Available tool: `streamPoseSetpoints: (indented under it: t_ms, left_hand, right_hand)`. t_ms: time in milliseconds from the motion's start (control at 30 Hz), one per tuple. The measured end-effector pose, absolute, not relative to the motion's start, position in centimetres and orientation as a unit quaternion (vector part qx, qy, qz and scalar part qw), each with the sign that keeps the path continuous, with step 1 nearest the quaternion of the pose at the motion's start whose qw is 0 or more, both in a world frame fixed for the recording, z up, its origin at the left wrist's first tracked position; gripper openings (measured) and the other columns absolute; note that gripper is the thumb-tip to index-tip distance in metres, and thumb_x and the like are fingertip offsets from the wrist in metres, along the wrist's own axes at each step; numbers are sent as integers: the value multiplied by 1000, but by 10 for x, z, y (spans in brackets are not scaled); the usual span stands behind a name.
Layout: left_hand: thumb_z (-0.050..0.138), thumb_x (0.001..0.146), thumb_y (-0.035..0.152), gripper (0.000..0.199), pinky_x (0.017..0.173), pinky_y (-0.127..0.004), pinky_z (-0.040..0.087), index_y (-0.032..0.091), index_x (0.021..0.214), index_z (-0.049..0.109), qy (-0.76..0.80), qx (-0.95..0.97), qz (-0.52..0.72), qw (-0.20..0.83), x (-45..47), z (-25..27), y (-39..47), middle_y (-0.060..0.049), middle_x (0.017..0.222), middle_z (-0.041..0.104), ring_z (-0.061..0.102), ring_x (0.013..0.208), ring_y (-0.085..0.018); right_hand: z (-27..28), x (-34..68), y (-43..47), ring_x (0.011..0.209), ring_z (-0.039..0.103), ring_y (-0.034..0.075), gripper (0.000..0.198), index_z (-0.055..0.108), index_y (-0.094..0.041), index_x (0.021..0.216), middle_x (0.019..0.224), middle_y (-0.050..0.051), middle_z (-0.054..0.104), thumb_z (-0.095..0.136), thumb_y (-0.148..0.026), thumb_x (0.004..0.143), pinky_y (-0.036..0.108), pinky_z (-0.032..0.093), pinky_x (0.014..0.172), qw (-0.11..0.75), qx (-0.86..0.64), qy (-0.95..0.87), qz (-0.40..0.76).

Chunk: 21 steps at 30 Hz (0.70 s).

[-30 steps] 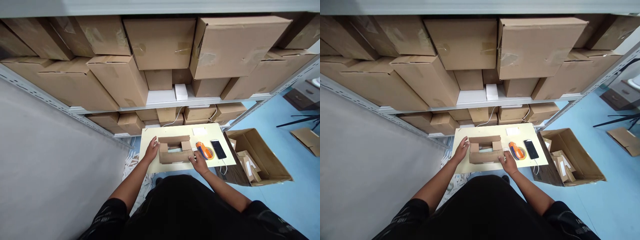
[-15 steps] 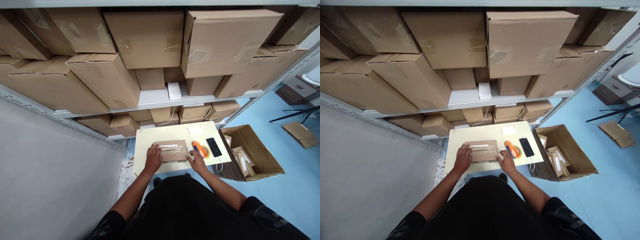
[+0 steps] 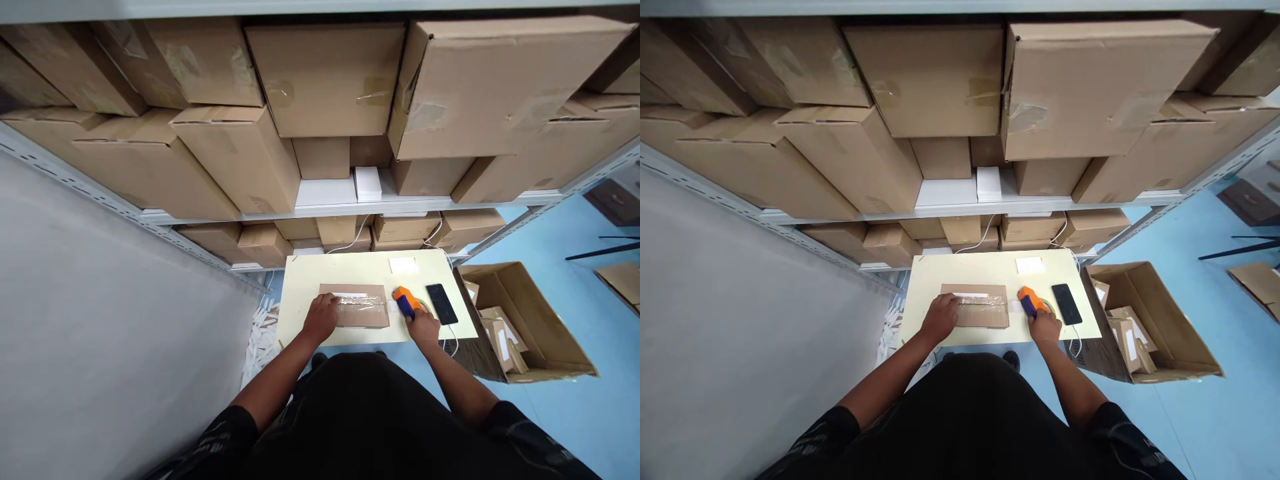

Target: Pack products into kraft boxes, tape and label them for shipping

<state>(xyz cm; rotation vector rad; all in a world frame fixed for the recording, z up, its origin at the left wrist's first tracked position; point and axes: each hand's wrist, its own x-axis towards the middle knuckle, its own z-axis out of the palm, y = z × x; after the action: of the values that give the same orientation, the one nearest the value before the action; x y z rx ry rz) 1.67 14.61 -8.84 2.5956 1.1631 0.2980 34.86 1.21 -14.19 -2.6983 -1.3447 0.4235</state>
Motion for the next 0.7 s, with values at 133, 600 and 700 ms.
streamPoseSetpoints:
  t_ms: [133,600,700]
  left_hand:
    - [55,80,8,55,105,-50,45,20,132,68,404,886,124,192,16,-86,154,-14,124,64,54,118,-34]
    - [49,99,60,52,66,-30,52,14,99,74,421,554,256,671,29,-31,178,-7,79,71,65,70,-18]
    - [68,88,51,37,60,-25,49,15,89,71,439,482,252,715,23,-34,177,-3,70,67,61,61,-13]
  right_hand:
    - [-104,363,-4,70,62,26,27,66,-22,80,70,4,65,57,-48,85,34,47,65,291,-854,-353,249]
    - [-31,267,81,56,47,14,60,60,-20,65,57,-2,57,73,-78,71,27,39,55,395,-664,-413,483]
    - [-30,259,91,55,47,13,58,61,-20,64,56,-3,56,75,-75,71,26,38,55,356,-656,-445,494]
